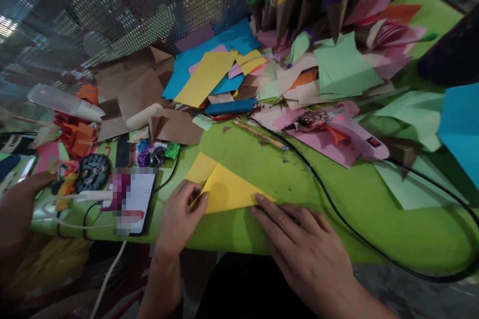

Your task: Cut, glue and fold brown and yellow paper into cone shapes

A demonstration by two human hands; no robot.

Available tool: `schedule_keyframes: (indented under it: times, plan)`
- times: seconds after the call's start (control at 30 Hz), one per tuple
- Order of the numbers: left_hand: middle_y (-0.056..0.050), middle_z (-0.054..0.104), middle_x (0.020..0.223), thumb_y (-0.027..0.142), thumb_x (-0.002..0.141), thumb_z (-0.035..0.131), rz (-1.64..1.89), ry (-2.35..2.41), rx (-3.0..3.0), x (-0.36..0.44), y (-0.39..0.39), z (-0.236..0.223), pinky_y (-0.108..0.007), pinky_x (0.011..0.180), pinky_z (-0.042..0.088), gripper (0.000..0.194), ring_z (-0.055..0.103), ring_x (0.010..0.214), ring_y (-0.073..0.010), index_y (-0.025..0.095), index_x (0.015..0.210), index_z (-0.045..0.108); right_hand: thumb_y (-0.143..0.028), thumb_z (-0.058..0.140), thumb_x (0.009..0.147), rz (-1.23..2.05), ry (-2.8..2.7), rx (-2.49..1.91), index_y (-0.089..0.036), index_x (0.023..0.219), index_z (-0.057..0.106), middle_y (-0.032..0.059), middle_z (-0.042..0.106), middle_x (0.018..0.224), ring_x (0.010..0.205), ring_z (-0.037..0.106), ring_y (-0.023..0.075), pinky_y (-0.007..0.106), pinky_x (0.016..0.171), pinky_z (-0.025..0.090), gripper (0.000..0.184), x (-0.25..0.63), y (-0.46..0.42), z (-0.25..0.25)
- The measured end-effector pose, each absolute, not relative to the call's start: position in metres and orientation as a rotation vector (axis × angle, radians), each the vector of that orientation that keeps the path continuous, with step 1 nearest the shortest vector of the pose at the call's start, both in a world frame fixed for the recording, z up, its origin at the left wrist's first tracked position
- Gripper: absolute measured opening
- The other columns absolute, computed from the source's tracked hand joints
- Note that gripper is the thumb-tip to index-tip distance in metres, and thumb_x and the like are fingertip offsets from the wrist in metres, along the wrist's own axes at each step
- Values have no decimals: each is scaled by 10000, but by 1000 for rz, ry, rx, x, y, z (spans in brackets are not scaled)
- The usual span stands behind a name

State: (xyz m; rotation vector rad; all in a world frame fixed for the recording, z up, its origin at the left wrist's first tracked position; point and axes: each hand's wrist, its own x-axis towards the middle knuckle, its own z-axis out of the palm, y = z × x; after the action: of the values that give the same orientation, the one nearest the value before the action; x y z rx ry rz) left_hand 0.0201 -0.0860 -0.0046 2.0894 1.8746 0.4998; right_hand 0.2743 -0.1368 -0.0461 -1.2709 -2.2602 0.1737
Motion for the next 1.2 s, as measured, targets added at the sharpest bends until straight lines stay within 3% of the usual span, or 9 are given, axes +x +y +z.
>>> schedule_keyframes:
  times: [0.53, 0.73, 0.83, 0.93, 1.03, 1.2]
  plan:
    - [11, 580, 782, 166, 876, 577, 422, 1900, 2082, 22, -84, -2, -250, 630, 426, 151, 569, 710, -139, 215, 756, 500, -140, 498, 962, 203, -2252, -1264, -204, 1326, 636, 4, 678, 1371, 958, 615, 228, 383, 823, 443, 394, 274, -136, -46]
    - [7, 604, 789, 169, 876, 608, 378, 1940, 2164, 24, -86, -3, -261, 647, 437, 145, 581, 706, -143, 210, 768, 520, -153, 519, 961, 213, -2242, -1312, -198, 1471, 504, 1, 715, 1311, 956, 605, 239, 394, 819, 447, 512, 274, -136, -45]
    - [-6, 630, 832, 156, 867, 639, 413, 1968, 2225, 25, -89, -5, -275, 673, 465, 92, 605, 735, -158, 208, 865, 563, -154, 534, 954, 210, -2270, -1310, -215, 1497, 479, 2, 702, 1333, 959, 604, 237, 392, 817, 454, 550, 274, -135, -42]
    - [-75, 653, 1010, 156, 876, 661, 561, 1975, 2369, 25, -92, -10, -331, 817, 511, 228, 634, 924, -213, 188, 1092, 595, -162, 538, 954, 174, -2291, -1328, -232, 1447, 550, 1, 697, 1341, 953, 602, 235, 395, 809, 456, 498, 273, -135, -39]
    - [-101, 644, 1076, 152, 934, 600, 613, 1855, 2598, 25, -93, -14, -371, 914, 499, 220, 612, 1006, -234, 200, 1147, 630, -169, 546, 954, 147, -2303, -1366, -230, 1371, 631, -4, 703, 1331, 939, 596, 233, 397, 800, 449, 430, 271, -135, -38]
    - [-83, 680, 992, 50, 967, 433, 452, 1553, 2727, 23, -94, -18, -345, 872, 522, 306, 608, 931, -212, 191, 1061, 688, -173, 544, 946, 121, -2295, -1379, -249, 1354, 644, -10, 711, 1317, 947, 602, 242, 403, 802, 440, 427, 269, -136, -40]
